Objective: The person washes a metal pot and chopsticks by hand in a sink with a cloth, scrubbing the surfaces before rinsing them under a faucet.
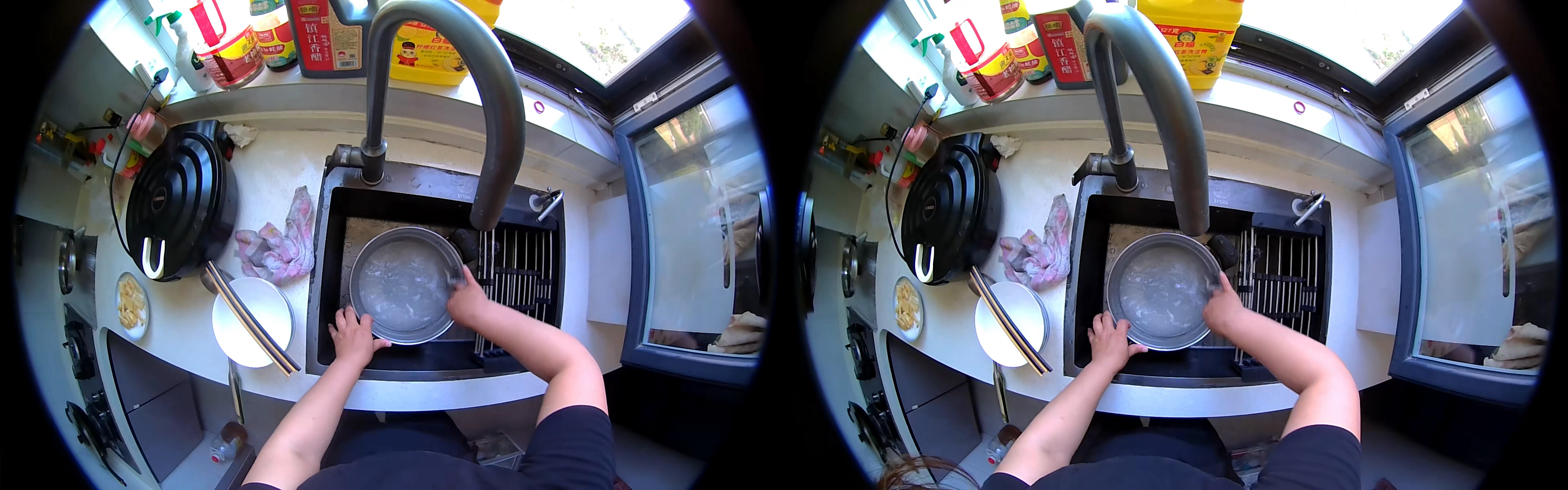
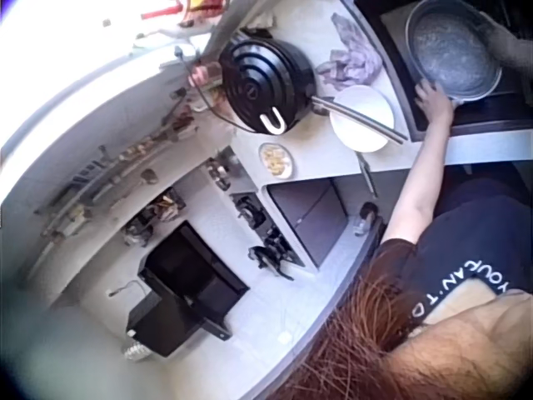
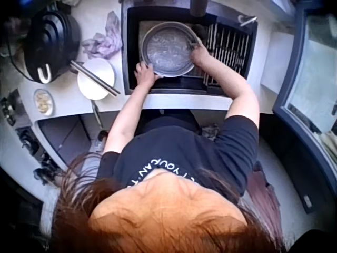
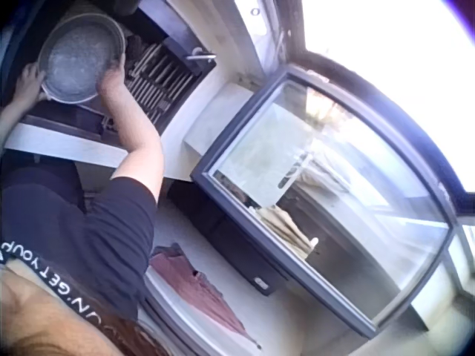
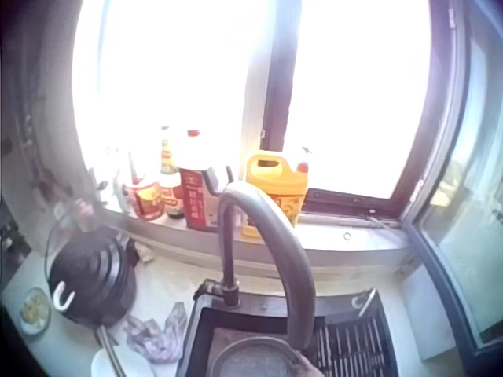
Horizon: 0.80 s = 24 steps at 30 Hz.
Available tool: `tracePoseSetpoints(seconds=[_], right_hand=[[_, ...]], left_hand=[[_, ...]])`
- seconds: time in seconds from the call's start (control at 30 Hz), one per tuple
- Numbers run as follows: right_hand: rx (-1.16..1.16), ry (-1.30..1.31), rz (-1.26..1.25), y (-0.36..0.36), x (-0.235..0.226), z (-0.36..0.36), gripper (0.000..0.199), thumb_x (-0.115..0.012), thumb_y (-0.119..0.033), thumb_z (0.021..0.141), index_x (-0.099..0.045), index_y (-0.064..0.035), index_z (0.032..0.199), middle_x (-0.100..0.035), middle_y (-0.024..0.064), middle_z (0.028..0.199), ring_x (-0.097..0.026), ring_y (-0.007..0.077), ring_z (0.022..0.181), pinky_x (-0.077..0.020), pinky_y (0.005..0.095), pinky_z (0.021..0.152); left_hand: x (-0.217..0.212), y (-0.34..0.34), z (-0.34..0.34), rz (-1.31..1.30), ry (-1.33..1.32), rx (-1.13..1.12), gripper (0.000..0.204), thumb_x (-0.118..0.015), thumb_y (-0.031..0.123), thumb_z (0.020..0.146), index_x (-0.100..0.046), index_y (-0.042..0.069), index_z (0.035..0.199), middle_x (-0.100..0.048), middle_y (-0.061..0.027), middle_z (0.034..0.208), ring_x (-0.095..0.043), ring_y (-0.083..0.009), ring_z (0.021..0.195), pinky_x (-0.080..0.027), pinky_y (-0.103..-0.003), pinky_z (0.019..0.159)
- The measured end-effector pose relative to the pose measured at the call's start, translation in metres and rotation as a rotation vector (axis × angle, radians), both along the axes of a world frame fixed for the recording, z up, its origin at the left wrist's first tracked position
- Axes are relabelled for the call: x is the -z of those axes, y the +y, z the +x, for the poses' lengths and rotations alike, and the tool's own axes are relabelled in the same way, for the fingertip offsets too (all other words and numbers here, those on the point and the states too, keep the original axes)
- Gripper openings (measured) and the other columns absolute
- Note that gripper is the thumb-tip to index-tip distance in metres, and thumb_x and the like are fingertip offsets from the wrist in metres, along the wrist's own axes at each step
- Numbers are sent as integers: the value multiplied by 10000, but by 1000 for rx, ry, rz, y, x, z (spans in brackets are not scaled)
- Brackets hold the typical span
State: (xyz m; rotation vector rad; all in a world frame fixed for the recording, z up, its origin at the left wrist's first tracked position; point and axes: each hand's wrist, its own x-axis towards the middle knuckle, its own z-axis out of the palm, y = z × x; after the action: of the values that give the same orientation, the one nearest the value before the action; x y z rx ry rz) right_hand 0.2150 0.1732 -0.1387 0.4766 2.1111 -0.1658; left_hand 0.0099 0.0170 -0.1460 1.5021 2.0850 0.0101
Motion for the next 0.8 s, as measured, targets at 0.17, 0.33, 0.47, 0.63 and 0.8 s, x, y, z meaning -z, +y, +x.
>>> tracePoseSetpoints(seconds=[0.17, 0.33, 0.47, 0.63, 0.8], right_hand=[[510, 340, -247, -77, 25, -3, 258, -501, -293, 831, -648, -192, 1017, -647, 91, 953, -590, 257, 958, -198, 528, 1033], [440, 361, -228, -72, 17, -4, 224, -529, -260, 818, -658, -234, 1000, -653, 82, 931, -607, 230, 922, -203, 525, 1032], [102, 60, 17, 2, -20, -1, 216, -493, -177, 787, -693, -121, 843, -667, 76, 855, -613, 238, 911, -75, 588, 1032], [-37, 87, 84, 11, -1, -15, 201, -526, -177, 774, -692, -130, 878, -667, 67, 896, -600, 242, 948, -150, 532, 1039], [506, 325, -429, -49, 49, -22, 230, -559, -268, 778, -664, -175, 960, -649, 79, 916, -611, 274, 872, -479, 381, 759]], left_hand=[[3, 2, 3, -3, 35, 1, 632, -740, 493, 548, -571, 111, 1021, -368, -170, 1254, -308, -356, 1192, -316, -580, 923], [5, -1, -1, 0, 54, -14, 621, -734, 492, 553, -569, 113, 1017, -364, -159, 1246, -316, -358, 1175, -313, -592, 917], [0, 3, 1, -41, 53, 39, 637, -712, 517, 578, -554, 116, 1047, -357, -151, 1271, -313, -342, 1186, -307, -591, 936], [2, 2, 0, -26, 52, 8, 632, -724, 503, 554, -563, 121, 1030, -367, -147, 1234, -321, -352, 1174, -308, -587, 930], [3, 3, 0, -44, 49, -12, 631, -733, 493, 553, -559, 127, 1037, -365, -146, 1242, -323, -346, 1176, -307, -587, 933]])
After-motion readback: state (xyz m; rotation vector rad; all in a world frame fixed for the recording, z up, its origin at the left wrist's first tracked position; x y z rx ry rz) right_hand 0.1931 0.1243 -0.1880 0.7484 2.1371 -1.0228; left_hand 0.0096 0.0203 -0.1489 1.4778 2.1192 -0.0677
